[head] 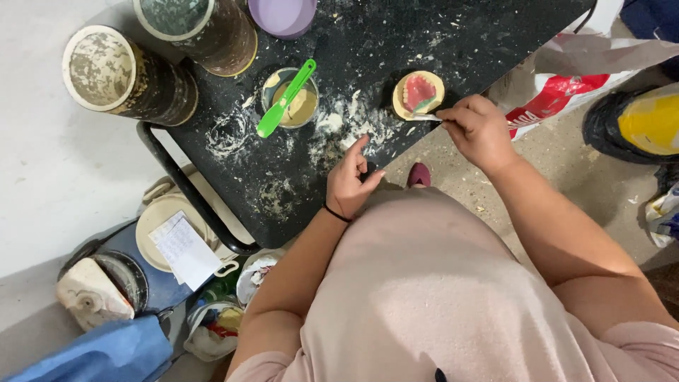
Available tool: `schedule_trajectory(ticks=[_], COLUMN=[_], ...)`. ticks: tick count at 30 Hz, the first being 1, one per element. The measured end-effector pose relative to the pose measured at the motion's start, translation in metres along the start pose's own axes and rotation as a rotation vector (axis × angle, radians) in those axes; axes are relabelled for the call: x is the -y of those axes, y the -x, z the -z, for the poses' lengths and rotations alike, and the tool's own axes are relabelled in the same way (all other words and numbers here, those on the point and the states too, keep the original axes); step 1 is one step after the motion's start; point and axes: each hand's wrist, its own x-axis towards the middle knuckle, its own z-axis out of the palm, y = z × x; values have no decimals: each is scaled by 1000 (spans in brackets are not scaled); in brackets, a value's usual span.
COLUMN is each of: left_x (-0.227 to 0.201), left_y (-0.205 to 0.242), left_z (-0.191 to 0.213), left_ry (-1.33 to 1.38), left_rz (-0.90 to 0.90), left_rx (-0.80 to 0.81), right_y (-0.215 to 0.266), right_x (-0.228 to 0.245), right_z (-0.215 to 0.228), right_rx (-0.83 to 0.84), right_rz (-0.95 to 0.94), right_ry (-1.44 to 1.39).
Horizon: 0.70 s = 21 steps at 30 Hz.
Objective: Mixing dental stone and filling a dental flask to invest a denture.
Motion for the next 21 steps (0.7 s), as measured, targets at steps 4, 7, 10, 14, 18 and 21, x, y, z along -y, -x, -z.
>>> schedule_trajectory(ticks=[4, 7, 10, 14, 18, 21], left_x=[1, -2, -9, -4, -5, -5], left_y=[1, 0, 0, 0, 0, 1], left_z=[-2, 0, 3, -1, 0, -1], left_ry=[-54, -57, -32, -26, 13, -21], left_rz=[24, 33, 44, 44, 50, 24], left_rx=[1, -1, -6, -25, -33, -50], right_y=[0, -6, -13, -19, -22, -23], right_x=[-4, -5, -5, -12, -19, -24], right_z=[-12, -12, -9, -5, -1, -4], right_rx=[-31, -65, -49, -45, -43, -38], right_rz=[78, 118, 158, 206, 219, 239], right_ry=[-2, -7, 14, 0, -20, -29])
